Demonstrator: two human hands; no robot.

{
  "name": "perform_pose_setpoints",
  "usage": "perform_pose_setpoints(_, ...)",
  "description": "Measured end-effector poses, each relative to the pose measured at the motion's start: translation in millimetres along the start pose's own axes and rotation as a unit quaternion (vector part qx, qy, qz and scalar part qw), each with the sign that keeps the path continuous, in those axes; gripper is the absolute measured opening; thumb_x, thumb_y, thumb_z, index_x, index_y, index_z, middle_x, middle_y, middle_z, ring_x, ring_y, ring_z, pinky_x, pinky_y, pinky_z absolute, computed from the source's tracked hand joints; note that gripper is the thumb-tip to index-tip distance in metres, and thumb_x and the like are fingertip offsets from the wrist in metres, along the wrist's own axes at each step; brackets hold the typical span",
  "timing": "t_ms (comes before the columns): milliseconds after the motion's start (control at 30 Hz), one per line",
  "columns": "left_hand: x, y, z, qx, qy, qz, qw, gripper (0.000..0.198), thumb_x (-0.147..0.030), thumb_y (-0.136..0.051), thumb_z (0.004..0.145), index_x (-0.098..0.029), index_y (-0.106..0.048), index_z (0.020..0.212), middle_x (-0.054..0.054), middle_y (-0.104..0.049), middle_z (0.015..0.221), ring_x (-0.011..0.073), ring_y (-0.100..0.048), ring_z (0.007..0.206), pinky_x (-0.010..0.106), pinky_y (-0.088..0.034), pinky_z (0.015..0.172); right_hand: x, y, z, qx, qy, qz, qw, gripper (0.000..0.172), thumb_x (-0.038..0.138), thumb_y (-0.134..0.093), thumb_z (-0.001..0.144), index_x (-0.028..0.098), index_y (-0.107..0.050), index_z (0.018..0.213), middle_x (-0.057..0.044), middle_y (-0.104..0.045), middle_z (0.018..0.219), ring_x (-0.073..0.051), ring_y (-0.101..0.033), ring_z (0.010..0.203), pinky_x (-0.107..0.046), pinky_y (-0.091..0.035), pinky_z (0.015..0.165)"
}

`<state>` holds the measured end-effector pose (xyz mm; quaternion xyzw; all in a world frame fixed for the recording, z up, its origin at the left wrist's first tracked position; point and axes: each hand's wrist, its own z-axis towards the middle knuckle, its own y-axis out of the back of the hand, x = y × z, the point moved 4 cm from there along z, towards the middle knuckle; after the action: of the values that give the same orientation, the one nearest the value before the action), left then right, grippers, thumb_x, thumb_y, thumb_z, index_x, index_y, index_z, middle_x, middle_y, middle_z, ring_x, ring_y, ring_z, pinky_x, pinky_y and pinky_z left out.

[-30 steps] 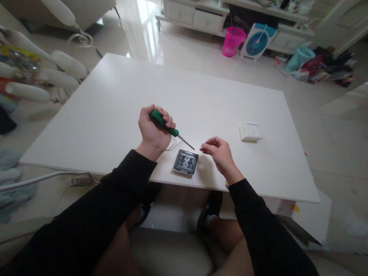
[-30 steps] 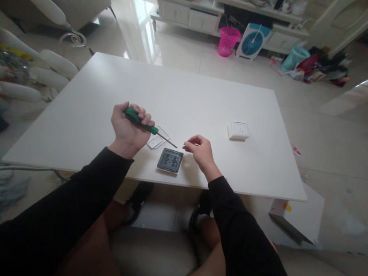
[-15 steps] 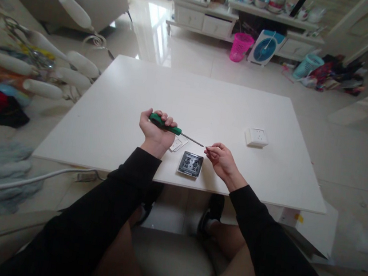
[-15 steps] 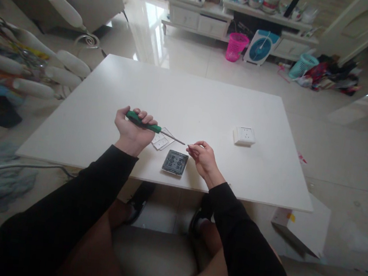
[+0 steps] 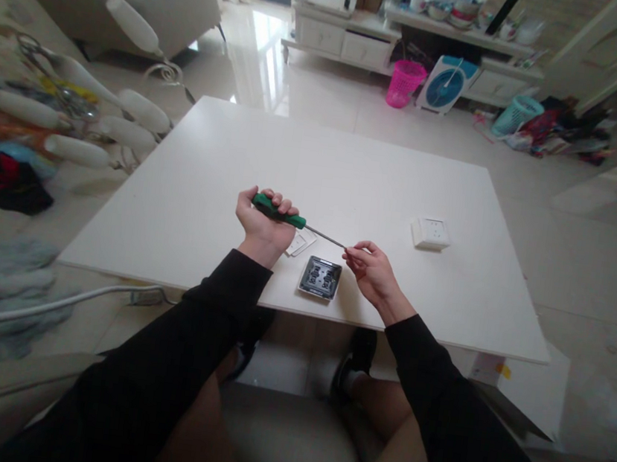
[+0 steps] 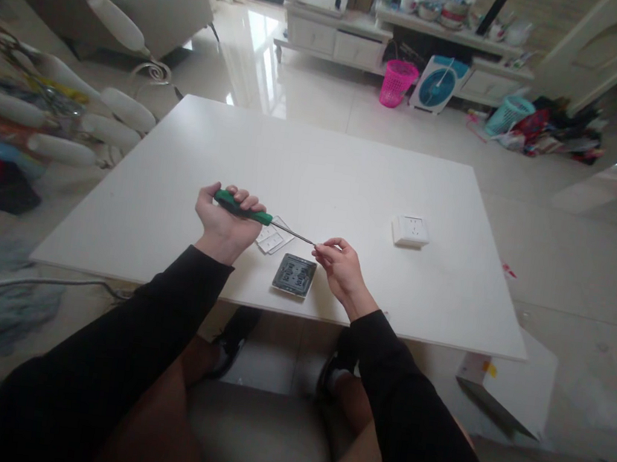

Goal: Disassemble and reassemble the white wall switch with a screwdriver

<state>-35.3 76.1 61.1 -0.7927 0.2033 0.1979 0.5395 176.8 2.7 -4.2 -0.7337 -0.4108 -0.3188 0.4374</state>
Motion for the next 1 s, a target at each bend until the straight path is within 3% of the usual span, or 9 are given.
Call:
perform_pose_setpoints(267, 1.0, 1.6, 2.6, 0.026, -0.001, -0.026, 0.999, 0.041, -0.045, -0.058, 0.089, -0.021, -0.043, 0.06, -0.006, -0.04, 0.047, 0.0086, -0.041, 0.04, 0.023, -0.037, 0.046, -2.0, -1.5, 0.0, 0.006, 0.013, 0.004, 1.0, 0.043, 0.026, -0.096, 0.054, 0.022, -0.058, 0.073, 0.004, -0.069, 0.071, -0.011, -0.07, 0.072, -0.023, -0.057, 0.074)
perform_pose_setpoints(433, -0.1, -1.5, -1.4, -0.005, -0.003, -0.01, 1.0, 0.043, -0.047, -0.054, 0.092, -0.021, -0.042, 0.06, -0.005, -0.041, 0.049, 0.0081, -0.04, 0.04, 0.022, -0.037, 0.046, -2.3, -1.9, -0.4, 0.006, 0.016, 0.002, 1.0, 0.044, 0.028, -0.098, 0.053, 0.022, -0.058, 0.073, 0.005, -0.069, 0.07, -0.011, -0.07, 0.072, -0.024, -0.057, 0.074)
perform_pose_setpoints(533, -0.8, -4.0, -3.1, 0.005, -0.006, 0.006, 1.0, 0.043, -0.048, -0.055, 0.091, -0.021, -0.042, 0.06, -0.006, -0.041, 0.049, 0.008, -0.04, 0.04, 0.022, -0.038, 0.047, -1.9, -2.7, -1.2, 0.008, 0.011, 0.001, 1.0, 0.044, 0.028, -0.097, 0.054, 0.023, -0.058, 0.075, 0.005, -0.069, 0.071, -0.011, -0.07, 0.073, -0.024, -0.057, 0.074)
perform_pose_setpoints(733, -0.4, -4.8, -2.0, 0.047, -0.008, -0.015, 0.999, 0.042, -0.045, -0.059, 0.09, -0.021, -0.044, 0.059, -0.005, -0.04, 0.048, 0.0084, -0.04, 0.04, 0.023, -0.037, 0.046, -1.6, -5.4, -2.4, 0.017, -0.009, 0.02, 1.0, 0.039, 0.029, -0.094, 0.059, 0.023, -0.059, 0.076, 0.004, -0.071, 0.075, -0.012, -0.071, 0.073, -0.023, -0.057, 0.07)
perform_pose_setpoints(1000, 1.5, -6.5, -3.0, 0.03, 0.015, -0.06, 0.998, 0.042, -0.044, -0.057, 0.091, -0.02, -0.044, 0.059, -0.005, -0.042, 0.049, 0.0074, -0.039, 0.04, 0.022, -0.035, 0.044, -4.1, -5.5, -0.5, 0.022, -0.017, 0.025, 0.999, 0.029, 0.029, -0.085, 0.065, 0.021, -0.061, 0.079, 0.0, -0.071, 0.075, -0.014, -0.071, 0.071, -0.022, -0.055, 0.066)
